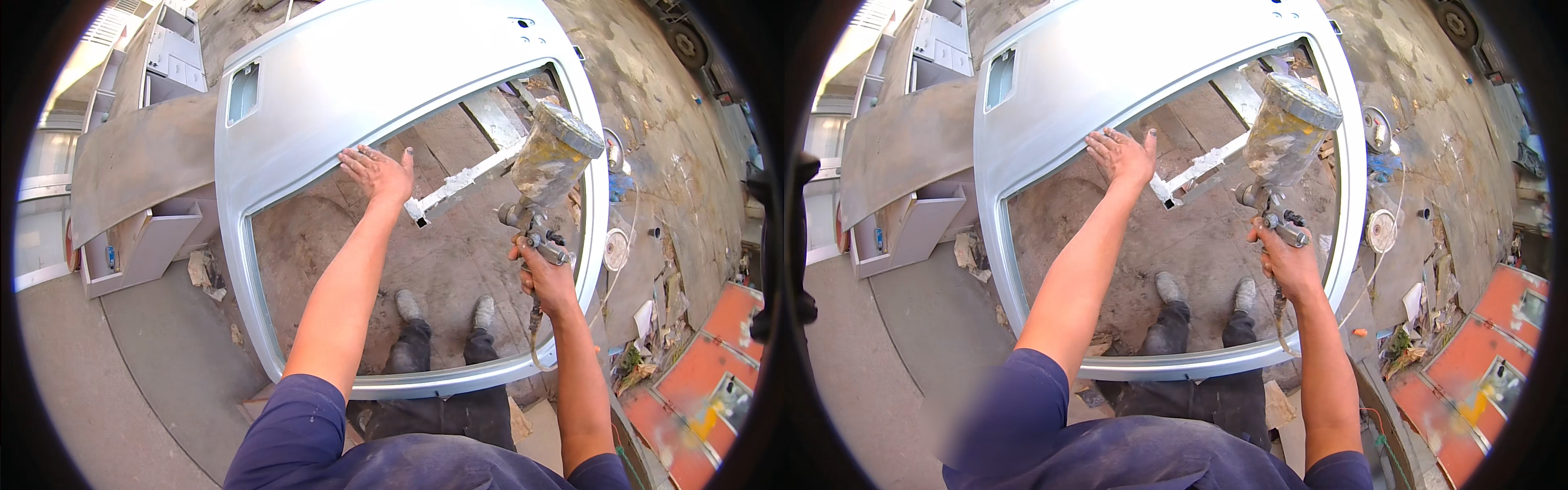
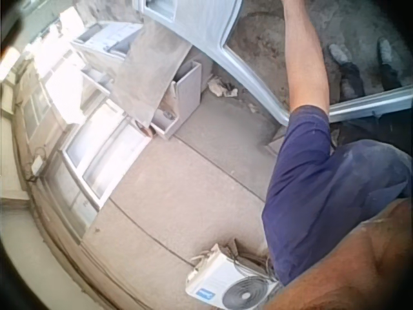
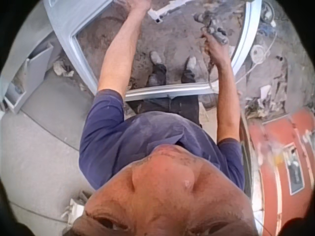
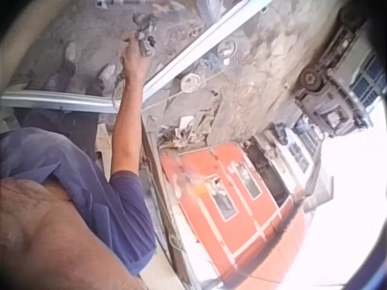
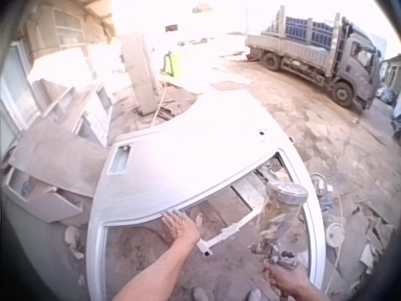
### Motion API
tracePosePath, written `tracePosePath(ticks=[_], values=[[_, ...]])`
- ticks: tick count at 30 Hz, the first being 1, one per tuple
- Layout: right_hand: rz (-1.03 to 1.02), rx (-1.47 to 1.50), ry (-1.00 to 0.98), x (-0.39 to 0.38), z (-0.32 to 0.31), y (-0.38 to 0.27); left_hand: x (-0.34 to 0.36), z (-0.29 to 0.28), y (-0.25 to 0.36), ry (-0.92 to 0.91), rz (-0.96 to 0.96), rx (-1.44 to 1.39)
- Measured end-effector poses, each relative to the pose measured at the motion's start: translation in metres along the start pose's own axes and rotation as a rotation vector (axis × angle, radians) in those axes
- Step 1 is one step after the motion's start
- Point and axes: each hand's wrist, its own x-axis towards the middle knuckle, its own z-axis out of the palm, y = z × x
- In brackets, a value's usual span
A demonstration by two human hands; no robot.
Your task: The person uses a spray gun to apply paint to a white car door resting on a metal stand. They move around the door to cover different sections, including the edges and interior frame, then walk away from the door.
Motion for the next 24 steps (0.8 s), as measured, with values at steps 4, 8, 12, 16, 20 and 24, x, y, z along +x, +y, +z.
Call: tracePosePath(ticks=[4, 8, 12, 16, 20, 24], values=[[0.001, 0.001, 0.009, -0.012, -0.026, -0.002, 0.014, 0.006, 0.080, -0.046, 0.504, -0.091], [0.001, 0.065, 0.066, -0.030, -0.060, -0.001, 0.019, -0.011, 0.114, -0.160, 0.910, -0.186], [-0.061, 0.093, 0.154, -0.056, -0.101, 0.021, -0.044, 0.006, 0.071, -0.040, 0.797, -0.373], [-0.060, 0.006, 0.316, -0.093, -0.163, 0.068, -0.178, 0.058, -0.049, -0.316, 0.627, -0.336], [0.006, -0.038, 0.510, -0.137, -0.224, 0.097, -0.347, 0.072, -0.142, -0.592, 0.554, -0.158], [0.100, -0.110, 0.449, -0.164, -0.268, 0.148, -0.486, 0.054, -0.176, -0.550, 0.536, 0.043]])
